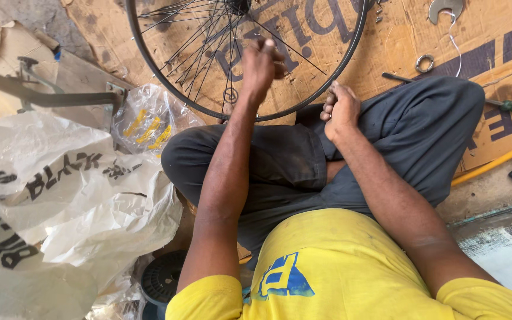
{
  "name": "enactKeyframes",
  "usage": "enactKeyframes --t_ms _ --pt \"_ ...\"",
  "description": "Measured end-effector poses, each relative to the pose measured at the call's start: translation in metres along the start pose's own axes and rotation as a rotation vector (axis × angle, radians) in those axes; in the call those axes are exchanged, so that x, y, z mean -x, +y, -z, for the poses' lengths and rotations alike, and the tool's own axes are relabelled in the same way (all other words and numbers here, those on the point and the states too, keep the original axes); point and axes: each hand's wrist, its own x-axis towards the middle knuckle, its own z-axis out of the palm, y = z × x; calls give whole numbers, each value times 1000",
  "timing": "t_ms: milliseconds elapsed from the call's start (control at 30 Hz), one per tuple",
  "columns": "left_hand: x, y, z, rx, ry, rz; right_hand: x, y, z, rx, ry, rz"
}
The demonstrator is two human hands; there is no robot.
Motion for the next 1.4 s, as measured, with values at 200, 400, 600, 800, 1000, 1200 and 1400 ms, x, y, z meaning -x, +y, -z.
enactKeyframes --t_ms 200,400,600,800,1000,1200,1400 --pt "44 2 -1 -357 -407 102 -32 25 3 -187 55 37" --pt "54 7 -35 -135 -536 31 -71 -41 6 -134 -105 257" --pt "52 23 -40 -82 -441 116 -65 -80 30 -483 -108 14" --pt "47 26 -41 -87 -452 -4 0 -68 15 -252 -255 184" --pt "46 23 -38 -42 -458 -58 22 -69 5 -179 -392 216" --pt "44 15 -41 -101 -417 -131 20 -56 7 -113 -444 302" --pt "46 19 -44 -82 -380 -88 25 -65 2 -82 -383 243"
